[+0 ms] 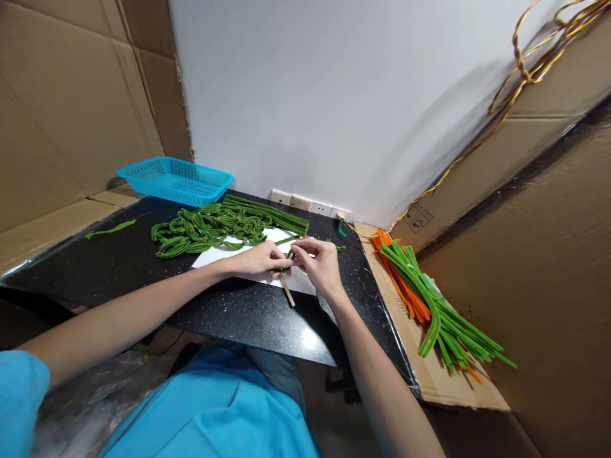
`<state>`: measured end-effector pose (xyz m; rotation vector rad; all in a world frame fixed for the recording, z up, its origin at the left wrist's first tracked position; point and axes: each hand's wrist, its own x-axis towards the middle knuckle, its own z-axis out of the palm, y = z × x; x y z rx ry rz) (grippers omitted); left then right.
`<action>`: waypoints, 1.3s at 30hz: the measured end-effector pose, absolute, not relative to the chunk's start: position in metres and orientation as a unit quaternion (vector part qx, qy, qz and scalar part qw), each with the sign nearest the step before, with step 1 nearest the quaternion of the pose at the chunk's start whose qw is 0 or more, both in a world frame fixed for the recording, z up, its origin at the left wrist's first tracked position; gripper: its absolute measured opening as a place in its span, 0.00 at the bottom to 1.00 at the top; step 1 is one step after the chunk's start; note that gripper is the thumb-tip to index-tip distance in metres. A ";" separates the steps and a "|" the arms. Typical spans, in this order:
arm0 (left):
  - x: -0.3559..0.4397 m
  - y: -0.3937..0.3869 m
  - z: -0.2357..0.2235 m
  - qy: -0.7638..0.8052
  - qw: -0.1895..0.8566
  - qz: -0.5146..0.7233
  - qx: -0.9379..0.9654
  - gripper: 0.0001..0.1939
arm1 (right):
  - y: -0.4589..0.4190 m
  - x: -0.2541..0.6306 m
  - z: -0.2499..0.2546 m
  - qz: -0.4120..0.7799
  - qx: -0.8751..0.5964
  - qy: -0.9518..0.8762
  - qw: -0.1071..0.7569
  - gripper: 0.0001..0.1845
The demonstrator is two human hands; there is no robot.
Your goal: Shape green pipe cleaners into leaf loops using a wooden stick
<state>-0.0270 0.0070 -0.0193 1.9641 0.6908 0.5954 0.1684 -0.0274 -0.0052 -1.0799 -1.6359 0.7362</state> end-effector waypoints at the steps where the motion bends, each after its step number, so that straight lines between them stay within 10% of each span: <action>1: -0.027 0.007 -0.019 0.281 0.471 0.242 0.801 0.26 | -0.028 0.168 -0.005 0.295 -0.448 -0.676 0.505 0.17; 19: -0.035 0.014 -0.011 0.287 0.519 0.264 0.761 0.12 | -0.017 0.179 -0.012 0.399 -0.462 -0.550 0.570 0.21; 39: -0.023 0.021 -0.026 0.296 0.561 0.442 0.635 0.20 | -0.020 0.165 -0.015 0.387 -0.424 -0.572 0.586 0.21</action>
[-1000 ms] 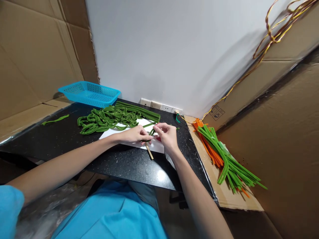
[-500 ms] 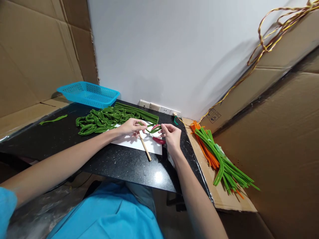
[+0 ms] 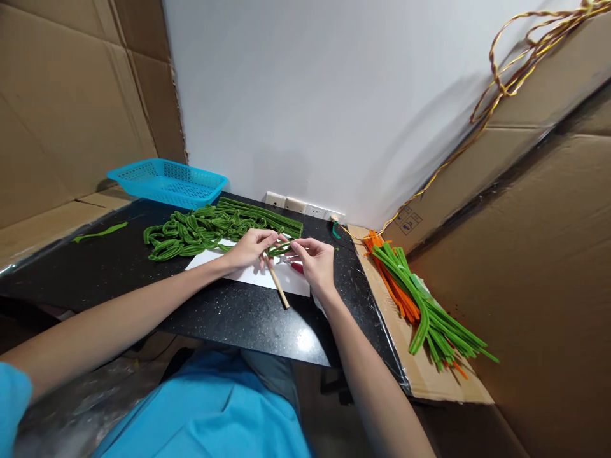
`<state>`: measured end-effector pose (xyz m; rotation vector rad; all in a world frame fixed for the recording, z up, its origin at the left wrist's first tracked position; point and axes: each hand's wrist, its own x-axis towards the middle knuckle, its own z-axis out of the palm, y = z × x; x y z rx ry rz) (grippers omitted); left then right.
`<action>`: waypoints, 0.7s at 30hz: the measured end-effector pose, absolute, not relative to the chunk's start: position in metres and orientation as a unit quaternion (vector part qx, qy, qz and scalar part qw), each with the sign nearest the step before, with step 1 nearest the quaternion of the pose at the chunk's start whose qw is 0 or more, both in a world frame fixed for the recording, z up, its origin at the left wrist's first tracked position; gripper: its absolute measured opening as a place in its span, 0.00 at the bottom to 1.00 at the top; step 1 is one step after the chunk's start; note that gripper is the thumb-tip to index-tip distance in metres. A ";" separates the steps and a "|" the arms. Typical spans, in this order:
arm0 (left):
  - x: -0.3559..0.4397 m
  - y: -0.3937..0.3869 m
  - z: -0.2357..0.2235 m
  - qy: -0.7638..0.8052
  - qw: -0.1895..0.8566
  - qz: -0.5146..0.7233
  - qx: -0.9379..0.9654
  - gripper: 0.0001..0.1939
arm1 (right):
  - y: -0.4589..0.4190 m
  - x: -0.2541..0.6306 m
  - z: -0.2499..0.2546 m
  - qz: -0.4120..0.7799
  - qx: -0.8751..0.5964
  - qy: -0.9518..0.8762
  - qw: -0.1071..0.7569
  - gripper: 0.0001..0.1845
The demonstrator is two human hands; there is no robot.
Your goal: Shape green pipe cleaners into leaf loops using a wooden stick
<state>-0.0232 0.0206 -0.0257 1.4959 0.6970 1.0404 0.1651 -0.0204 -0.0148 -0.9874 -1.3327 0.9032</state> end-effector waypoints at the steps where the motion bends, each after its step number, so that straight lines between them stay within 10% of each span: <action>1: -0.023 0.019 -0.025 0.288 0.562 0.430 0.645 0.21 | -0.021 0.165 -0.015 0.384 -0.421 -0.577 0.584 0.21; 21: -0.018 0.003 -0.023 0.266 0.630 0.325 0.653 0.22 | -0.024 0.163 -0.014 0.348 -0.428 -0.598 0.581 0.18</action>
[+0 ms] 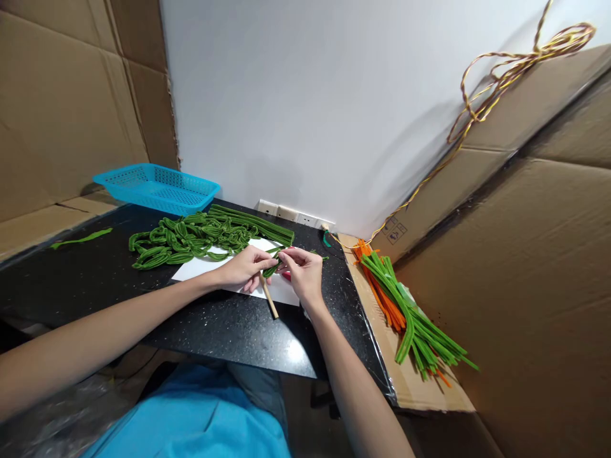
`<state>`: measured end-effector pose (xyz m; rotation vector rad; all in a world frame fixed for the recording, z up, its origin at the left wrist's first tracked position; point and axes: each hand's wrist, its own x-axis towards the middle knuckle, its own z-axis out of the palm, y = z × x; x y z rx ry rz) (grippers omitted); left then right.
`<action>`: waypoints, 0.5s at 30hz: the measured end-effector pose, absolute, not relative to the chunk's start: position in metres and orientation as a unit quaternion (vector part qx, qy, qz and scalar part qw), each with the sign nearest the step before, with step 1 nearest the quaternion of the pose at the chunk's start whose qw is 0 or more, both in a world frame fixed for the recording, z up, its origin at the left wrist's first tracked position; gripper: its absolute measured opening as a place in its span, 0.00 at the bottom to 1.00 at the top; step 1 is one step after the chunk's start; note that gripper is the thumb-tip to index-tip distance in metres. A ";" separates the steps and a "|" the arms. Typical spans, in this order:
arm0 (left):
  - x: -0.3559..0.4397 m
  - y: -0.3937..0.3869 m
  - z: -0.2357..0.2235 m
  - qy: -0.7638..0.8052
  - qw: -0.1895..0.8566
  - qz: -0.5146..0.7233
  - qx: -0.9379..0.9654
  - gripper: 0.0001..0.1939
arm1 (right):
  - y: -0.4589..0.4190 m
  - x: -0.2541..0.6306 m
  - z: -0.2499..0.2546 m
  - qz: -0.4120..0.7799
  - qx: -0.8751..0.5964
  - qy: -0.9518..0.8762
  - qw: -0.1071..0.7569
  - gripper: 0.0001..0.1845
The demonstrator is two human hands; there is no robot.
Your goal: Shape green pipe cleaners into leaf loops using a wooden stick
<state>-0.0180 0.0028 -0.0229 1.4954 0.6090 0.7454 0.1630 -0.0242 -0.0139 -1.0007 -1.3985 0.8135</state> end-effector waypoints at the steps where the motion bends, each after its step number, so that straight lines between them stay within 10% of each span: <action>1: -0.018 0.003 -0.024 0.265 0.634 0.332 0.646 0.23 | -0.025 0.163 -0.014 0.347 -0.430 -0.599 0.580 0.19; 15: -0.016 0.001 -0.021 0.253 0.699 0.333 0.581 0.27 | -0.029 0.163 -0.008 0.318 -0.426 -0.621 0.576 0.18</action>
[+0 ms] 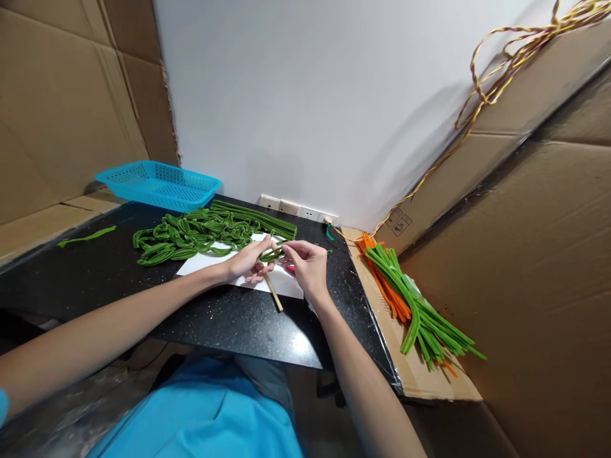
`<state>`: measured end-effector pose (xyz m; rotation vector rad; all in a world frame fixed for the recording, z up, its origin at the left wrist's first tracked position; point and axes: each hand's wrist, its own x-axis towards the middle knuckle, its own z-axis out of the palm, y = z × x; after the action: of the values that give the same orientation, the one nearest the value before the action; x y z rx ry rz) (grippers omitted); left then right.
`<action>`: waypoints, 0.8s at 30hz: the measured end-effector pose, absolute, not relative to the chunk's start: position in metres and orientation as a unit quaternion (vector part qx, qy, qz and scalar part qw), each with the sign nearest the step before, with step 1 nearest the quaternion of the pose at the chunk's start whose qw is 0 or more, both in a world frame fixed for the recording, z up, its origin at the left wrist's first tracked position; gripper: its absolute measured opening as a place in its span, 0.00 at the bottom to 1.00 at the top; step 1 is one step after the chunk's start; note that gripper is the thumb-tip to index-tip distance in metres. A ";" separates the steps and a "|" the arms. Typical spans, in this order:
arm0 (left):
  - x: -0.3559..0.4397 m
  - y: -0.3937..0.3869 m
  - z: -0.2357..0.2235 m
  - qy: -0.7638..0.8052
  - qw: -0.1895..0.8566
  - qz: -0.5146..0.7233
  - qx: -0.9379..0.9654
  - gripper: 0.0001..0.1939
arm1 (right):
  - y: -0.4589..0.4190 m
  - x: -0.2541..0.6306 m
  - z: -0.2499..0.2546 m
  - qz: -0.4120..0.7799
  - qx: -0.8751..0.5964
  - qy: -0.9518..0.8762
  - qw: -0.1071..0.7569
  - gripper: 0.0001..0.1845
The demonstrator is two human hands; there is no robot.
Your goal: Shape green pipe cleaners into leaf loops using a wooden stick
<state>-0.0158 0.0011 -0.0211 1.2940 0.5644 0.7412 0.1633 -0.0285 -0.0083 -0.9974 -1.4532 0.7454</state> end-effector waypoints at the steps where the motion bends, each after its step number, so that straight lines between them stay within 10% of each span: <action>1: -0.016 0.001 -0.021 0.257 0.703 0.331 0.574 0.27 | -0.029 0.163 -0.008 0.316 -0.424 -0.623 0.577 0.17; 24: -0.010 0.007 -0.025 0.242 0.691 0.392 0.558 0.23 | -0.022 0.165 -0.010 0.433 -0.420 -0.555 0.572 0.22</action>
<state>-0.0099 0.0065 -0.0253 1.2466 0.5420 0.8755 0.1649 -0.0217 -0.0095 -0.9844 -1.3026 1.0158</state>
